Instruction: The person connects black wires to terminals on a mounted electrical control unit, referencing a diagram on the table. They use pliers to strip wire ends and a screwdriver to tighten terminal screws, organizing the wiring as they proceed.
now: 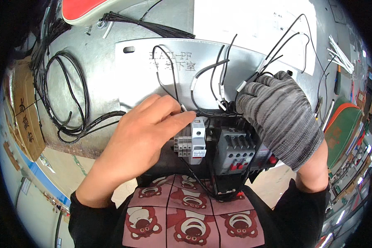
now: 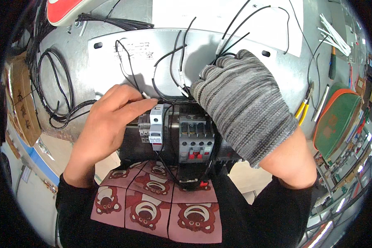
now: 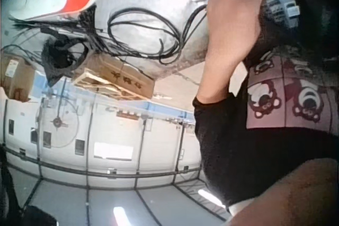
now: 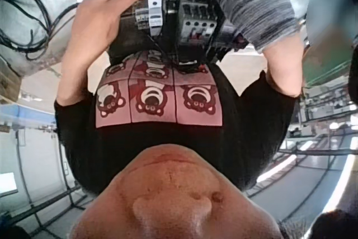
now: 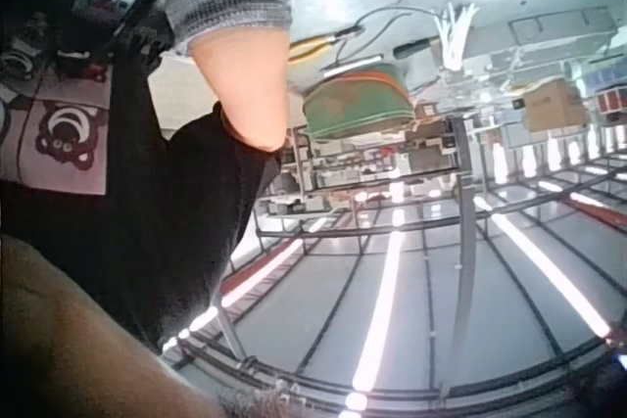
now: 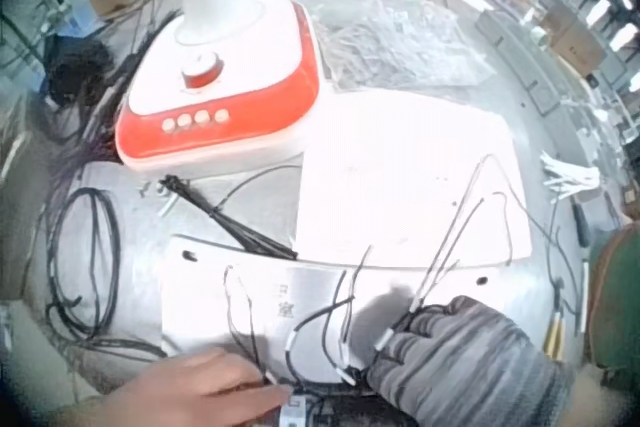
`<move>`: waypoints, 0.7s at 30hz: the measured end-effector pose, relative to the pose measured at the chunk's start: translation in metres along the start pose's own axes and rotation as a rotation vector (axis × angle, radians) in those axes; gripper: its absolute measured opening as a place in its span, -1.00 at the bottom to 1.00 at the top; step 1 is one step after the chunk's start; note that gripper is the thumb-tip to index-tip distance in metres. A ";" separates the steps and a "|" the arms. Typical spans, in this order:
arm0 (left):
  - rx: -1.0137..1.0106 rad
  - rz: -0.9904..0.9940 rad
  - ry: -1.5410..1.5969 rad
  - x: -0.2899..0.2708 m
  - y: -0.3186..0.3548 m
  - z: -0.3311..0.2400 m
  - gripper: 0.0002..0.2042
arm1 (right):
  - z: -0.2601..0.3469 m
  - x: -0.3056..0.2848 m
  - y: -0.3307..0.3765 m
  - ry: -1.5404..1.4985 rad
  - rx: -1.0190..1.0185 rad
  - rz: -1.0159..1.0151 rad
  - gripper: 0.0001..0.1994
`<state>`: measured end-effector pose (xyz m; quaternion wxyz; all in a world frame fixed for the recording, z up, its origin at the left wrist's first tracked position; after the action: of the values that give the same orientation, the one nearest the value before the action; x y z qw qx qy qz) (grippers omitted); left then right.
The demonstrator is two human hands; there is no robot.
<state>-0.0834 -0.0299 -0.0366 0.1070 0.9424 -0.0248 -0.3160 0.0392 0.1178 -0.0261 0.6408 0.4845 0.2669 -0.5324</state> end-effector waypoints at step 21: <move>-0.031 -0.138 -0.305 -0.044 0.049 0.026 -0.77 | 0.015 -0.006 -0.006 -0.012 -0.034 0.005 -0.84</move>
<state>-0.1336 -0.0778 -0.0203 0.0946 0.8811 0.0292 -0.4625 0.0288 0.1069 -0.0168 0.6518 0.4711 0.2709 -0.5290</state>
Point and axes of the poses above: each hand's wrist, its own y-axis away from the middle knuckle, its own x-axis out of the palm, z = x × y, the point moved 4 cm from there along -y, towards the middle knuckle, and after that the axes turned 1 degree about y, right-handed, at the moved point
